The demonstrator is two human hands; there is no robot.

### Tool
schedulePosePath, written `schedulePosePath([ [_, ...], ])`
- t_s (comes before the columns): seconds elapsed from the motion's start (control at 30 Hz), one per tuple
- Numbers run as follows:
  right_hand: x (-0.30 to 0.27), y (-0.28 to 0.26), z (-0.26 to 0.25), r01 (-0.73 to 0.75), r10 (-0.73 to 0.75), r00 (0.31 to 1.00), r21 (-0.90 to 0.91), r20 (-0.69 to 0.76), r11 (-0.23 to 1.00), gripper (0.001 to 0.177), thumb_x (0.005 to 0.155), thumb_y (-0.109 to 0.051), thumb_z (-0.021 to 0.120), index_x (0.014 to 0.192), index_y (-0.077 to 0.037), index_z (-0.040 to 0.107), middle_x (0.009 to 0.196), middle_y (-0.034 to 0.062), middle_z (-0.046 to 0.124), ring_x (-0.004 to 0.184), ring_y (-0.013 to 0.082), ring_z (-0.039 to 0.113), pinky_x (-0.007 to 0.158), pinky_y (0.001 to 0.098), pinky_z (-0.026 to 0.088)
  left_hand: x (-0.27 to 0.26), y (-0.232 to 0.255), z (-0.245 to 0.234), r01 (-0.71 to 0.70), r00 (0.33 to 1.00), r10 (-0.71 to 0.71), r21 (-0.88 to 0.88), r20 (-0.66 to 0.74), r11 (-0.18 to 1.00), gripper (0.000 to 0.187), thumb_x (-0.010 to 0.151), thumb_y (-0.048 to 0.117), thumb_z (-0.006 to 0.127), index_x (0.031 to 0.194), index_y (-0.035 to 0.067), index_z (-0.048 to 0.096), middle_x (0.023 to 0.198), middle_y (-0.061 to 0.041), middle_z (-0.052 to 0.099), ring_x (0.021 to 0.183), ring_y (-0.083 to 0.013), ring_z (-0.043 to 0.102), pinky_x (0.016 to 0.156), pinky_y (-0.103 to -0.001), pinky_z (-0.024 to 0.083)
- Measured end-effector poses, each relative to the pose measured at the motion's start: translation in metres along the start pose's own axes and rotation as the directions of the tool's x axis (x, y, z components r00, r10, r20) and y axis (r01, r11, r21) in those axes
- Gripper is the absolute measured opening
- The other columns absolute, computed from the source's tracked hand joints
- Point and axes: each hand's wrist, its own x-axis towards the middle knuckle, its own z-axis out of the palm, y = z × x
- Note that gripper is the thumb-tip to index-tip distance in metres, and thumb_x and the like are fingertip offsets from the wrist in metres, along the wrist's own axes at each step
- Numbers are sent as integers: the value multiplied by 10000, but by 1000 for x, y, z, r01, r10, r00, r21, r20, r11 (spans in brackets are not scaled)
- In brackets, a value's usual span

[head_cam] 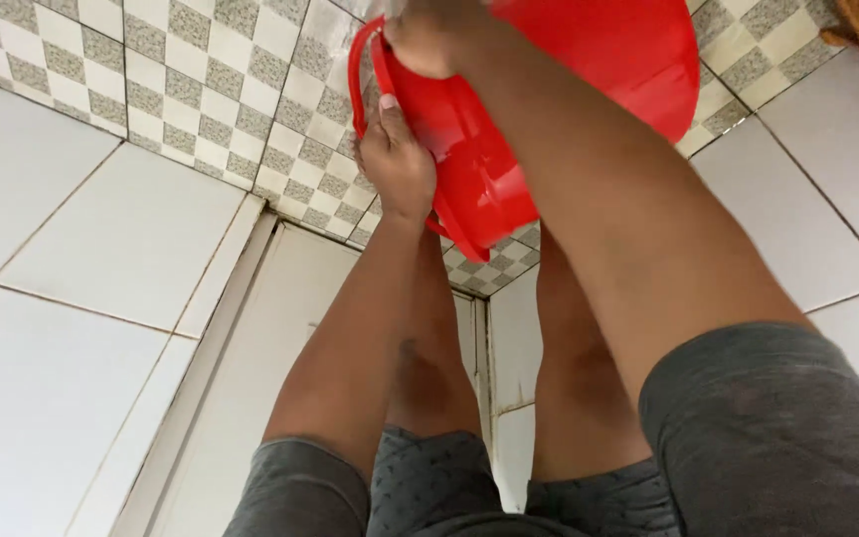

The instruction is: Cleaning a red plastic bucket with a sponge and rinsing it with water in a bathroom.

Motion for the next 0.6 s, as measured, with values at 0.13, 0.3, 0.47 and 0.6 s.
schedulePosePath([
  [0.13, -35, -14, -16, -69, 63, 997, 143, 46, 987, 304, 1054, -219, 526, 1079, 0, 736, 1097, 246, 723, 957, 374, 703, 880, 473, 552, -2, -17, 4, -44, 998, 45, 25, -46, 999, 442, 1118, 322, 420, 1132, -15, 706, 1014, -195, 750, 984, -374, 662, 1014, -488, 398],
  [0.3, -51, 0, -12, 206, -80, 938, 357, -337, 911, 312, 996, -46, 576, 1281, -49, 705, 1125, 188, 731, 943, 312, 727, 812, 435, 572, 0, -13, 7, -10, 1000, 12, -146, 18, 989, 481, 1134, 321, 408, 1010, -44, 694, 804, -101, 659, 798, -210, 579, 833, -360, 494],
  [0.47, -38, -14, -12, 139, -63, 961, 277, -269, 951, 230, 1044, -177, 634, 1221, -54, 715, 1083, 177, 744, 915, 323, 721, 799, 451, 563, 3, -11, 8, 46, 997, -25, -302, 72, 952, 474, 1135, 318, 403, 1021, -57, 671, 804, -80, 622, 771, -166, 521, 748, -327, 494],
  [0.6, -70, -38, -42, 62, -53, 998, 247, -43, 967, 249, 1050, -133, 532, 1194, -34, 709, 1208, 164, 731, 1074, 325, 714, 970, 435, 559, 0, -5, 3, -3, 996, 26, -272, 80, 962, 480, 1135, 332, 399, 1090, -62, 669, 858, -92, 681, 810, -175, 578, 791, -322, 516],
])
